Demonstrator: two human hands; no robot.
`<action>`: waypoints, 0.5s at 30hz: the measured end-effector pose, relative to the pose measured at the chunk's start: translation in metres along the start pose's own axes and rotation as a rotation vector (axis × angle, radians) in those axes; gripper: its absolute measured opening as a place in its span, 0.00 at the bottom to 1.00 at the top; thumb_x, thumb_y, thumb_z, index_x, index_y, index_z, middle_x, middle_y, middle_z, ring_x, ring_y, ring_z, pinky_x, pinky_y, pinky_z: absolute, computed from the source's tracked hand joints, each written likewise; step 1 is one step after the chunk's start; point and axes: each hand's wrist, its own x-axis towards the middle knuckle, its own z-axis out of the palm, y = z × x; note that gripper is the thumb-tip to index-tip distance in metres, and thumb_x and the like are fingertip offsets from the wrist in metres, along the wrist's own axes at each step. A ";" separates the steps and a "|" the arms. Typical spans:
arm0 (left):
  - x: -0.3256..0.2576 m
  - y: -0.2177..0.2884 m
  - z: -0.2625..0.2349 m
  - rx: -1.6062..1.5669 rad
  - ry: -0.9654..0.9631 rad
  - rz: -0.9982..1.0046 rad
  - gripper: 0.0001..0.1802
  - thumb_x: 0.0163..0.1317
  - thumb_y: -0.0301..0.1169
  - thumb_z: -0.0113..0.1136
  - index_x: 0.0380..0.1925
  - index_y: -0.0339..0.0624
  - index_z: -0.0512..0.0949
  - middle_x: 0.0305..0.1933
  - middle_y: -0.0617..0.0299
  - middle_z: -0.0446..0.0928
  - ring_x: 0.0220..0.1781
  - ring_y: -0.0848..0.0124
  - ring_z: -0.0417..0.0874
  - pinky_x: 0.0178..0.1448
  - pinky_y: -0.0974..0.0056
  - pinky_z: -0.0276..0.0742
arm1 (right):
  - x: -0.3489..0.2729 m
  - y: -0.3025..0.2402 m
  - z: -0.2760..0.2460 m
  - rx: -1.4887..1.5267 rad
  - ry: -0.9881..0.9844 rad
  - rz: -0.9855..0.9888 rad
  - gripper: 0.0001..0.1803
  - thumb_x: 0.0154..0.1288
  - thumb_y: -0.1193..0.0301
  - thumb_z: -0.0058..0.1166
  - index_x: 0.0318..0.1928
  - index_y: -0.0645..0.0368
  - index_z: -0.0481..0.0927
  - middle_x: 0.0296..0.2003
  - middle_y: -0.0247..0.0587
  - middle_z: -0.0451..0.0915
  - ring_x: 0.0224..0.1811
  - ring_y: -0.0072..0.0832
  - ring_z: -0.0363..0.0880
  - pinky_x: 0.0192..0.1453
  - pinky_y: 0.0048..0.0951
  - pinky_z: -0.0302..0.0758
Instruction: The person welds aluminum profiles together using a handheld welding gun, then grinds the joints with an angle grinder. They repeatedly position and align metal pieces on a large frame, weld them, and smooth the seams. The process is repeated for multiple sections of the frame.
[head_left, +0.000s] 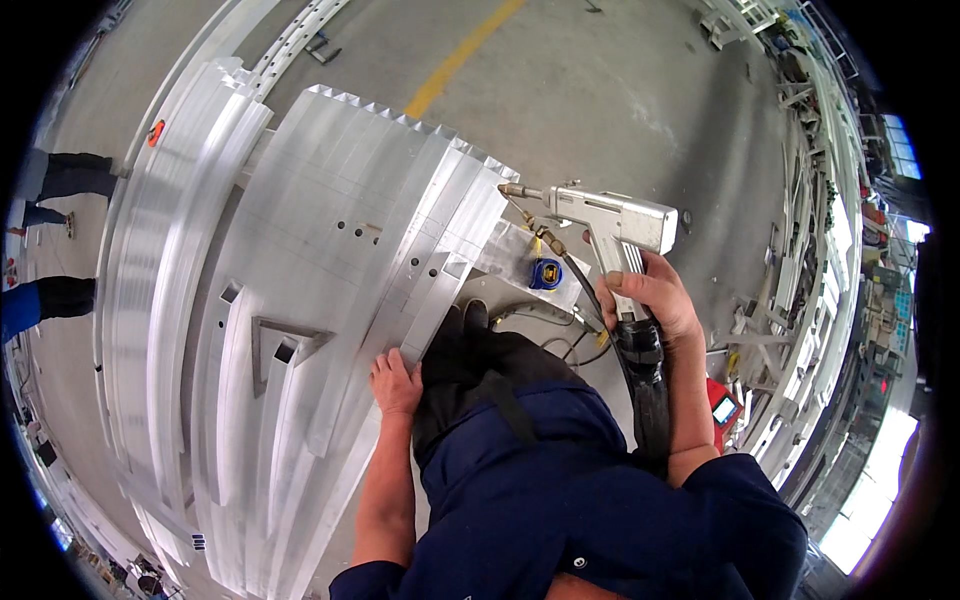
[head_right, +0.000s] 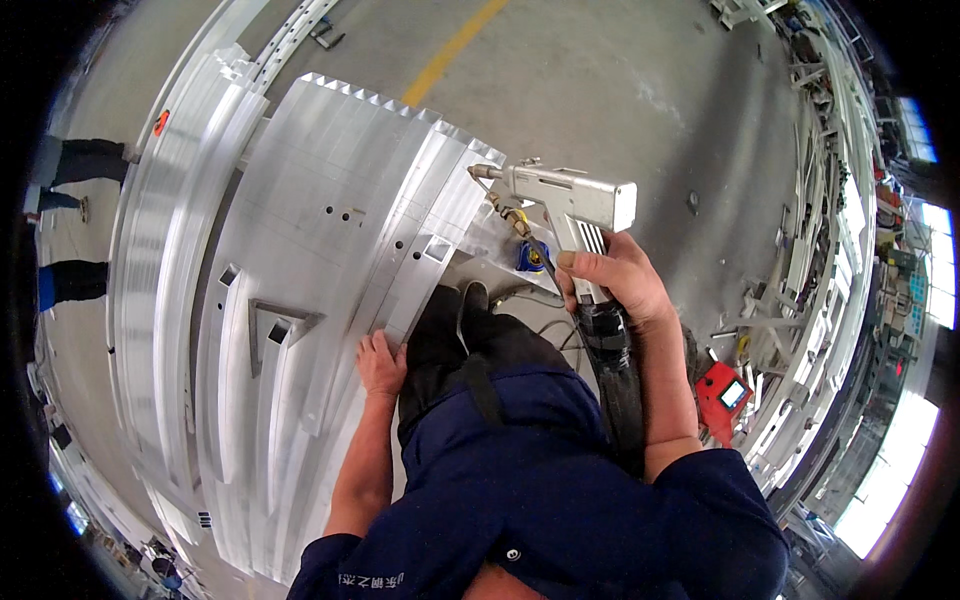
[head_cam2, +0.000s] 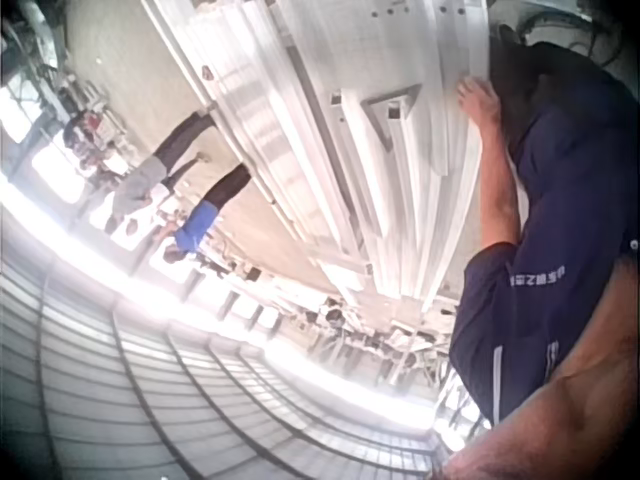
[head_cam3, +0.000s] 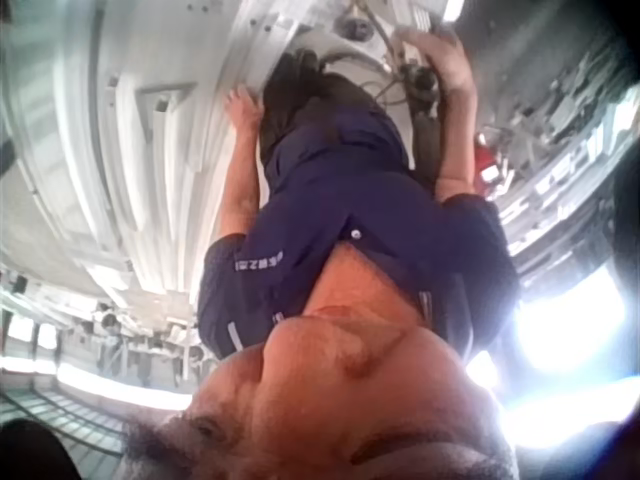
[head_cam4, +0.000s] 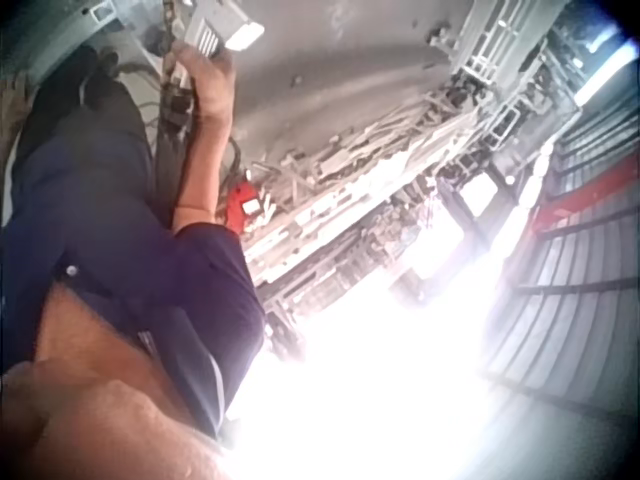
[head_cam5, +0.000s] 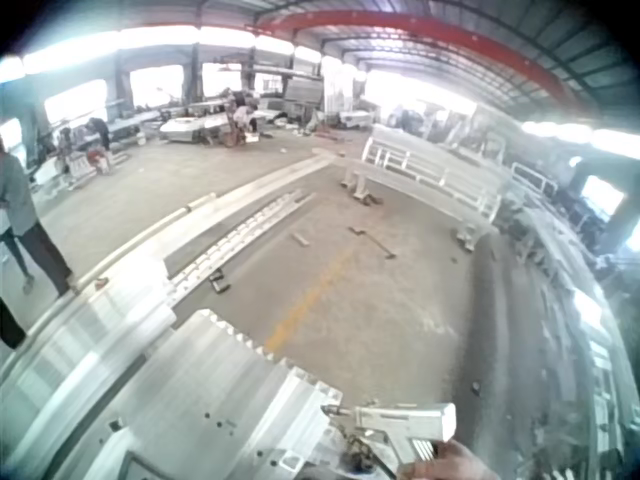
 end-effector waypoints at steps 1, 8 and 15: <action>0.001 -0.001 0.001 0.002 0.018 0.005 0.29 0.53 0.42 0.68 0.51 0.42 0.69 0.48 0.49 0.72 0.51 0.47 0.74 0.51 0.45 0.71 | 0.001 0.001 0.000 -0.015 -0.006 0.012 0.37 0.53 0.68 0.60 0.63 0.72 0.68 0.23 0.43 0.75 0.20 0.28 0.74 0.27 0.25 0.73; 0.004 0.001 -0.001 0.011 -0.098 -0.025 0.29 0.53 0.44 0.68 0.49 0.41 0.69 0.48 0.50 0.72 0.51 0.47 0.74 0.51 0.44 0.71 | 0.003 0.004 0.007 -0.010 -0.013 0.016 0.37 0.53 0.67 0.62 0.63 0.71 0.69 0.24 0.43 0.76 0.20 0.27 0.75 0.26 0.25 0.73; -0.005 -0.003 0.007 -0.028 0.000 0.023 0.29 0.53 0.44 0.68 0.50 0.42 0.69 0.48 0.51 0.72 0.52 0.48 0.73 0.50 0.43 0.71 | -0.003 0.005 0.010 -0.011 -0.023 0.013 0.37 0.54 0.66 0.62 0.63 0.72 0.68 0.24 0.43 0.76 0.19 0.27 0.75 0.25 0.25 0.73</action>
